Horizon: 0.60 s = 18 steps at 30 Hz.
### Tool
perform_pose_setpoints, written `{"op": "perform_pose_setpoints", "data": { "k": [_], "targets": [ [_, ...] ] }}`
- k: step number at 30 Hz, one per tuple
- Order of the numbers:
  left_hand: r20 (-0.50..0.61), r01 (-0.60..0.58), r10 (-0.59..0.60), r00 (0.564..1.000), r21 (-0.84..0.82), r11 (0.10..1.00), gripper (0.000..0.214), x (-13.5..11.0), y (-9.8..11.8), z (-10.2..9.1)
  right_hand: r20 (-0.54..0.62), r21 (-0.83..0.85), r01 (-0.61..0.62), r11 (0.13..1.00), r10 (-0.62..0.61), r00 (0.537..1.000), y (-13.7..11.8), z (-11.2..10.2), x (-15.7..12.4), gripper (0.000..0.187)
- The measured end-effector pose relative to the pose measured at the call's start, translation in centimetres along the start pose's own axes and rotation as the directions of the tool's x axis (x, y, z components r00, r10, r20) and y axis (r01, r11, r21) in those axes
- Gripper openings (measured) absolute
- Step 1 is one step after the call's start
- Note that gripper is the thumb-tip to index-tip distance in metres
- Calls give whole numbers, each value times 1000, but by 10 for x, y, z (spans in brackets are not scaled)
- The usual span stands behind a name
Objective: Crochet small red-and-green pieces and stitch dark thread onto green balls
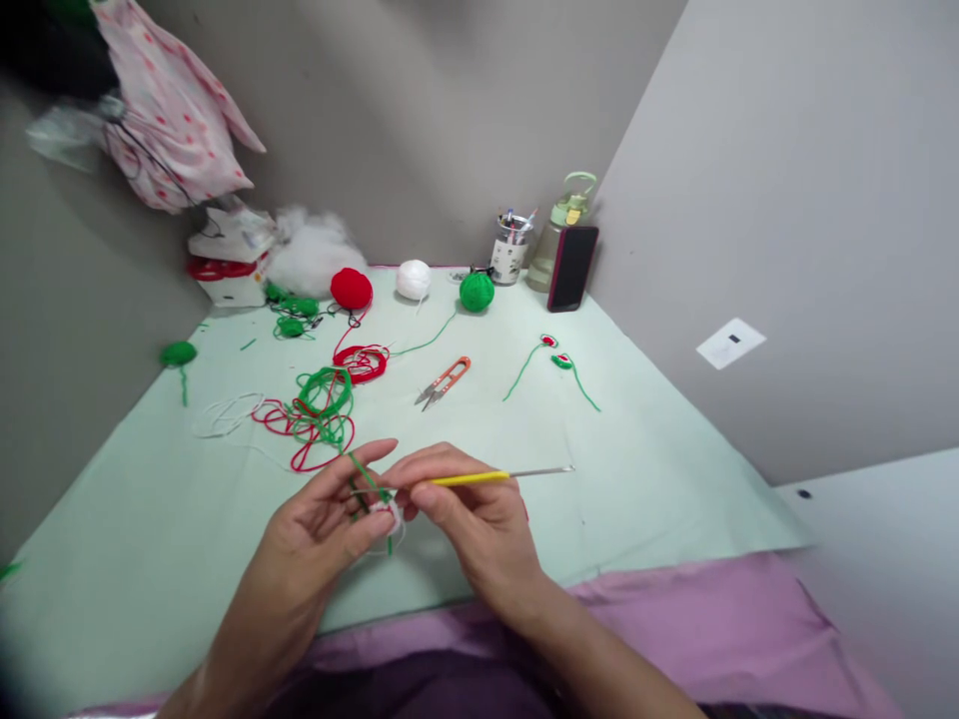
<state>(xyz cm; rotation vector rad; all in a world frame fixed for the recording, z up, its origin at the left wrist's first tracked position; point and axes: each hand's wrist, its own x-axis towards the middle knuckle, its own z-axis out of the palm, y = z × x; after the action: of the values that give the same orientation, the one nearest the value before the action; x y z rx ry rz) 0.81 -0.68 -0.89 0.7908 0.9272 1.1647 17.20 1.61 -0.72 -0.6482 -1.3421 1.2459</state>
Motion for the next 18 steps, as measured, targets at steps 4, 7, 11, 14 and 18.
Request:
{"op": "perform_pose_setpoints", "data": {
  "k": [4,7,11,14,18],
  "targets": [
    [-3,-1,1,1000,14,1000,53,-1,0,0,7,-108,26,994,-26,1000,-4,2,0,16],
    [-48,-2,2,999,-9,1000,57,0,2,2,-24,-95,5,995,-7,1000,-2,2,0,14],
    [-65,-34,34,997,-5,999,49,-1,4,3,-42,52,-102,993,105,994,5,-1,-1,13],
    [-69,-59,60,996,20,998,42,-2,5,2,-29,170,-160,972,167,986,5,-1,1,13],
    [-60,-57,58,997,14,998,38,-3,5,-1,-12,299,-175,938,187,982,0,0,4,17]
  ]
}}
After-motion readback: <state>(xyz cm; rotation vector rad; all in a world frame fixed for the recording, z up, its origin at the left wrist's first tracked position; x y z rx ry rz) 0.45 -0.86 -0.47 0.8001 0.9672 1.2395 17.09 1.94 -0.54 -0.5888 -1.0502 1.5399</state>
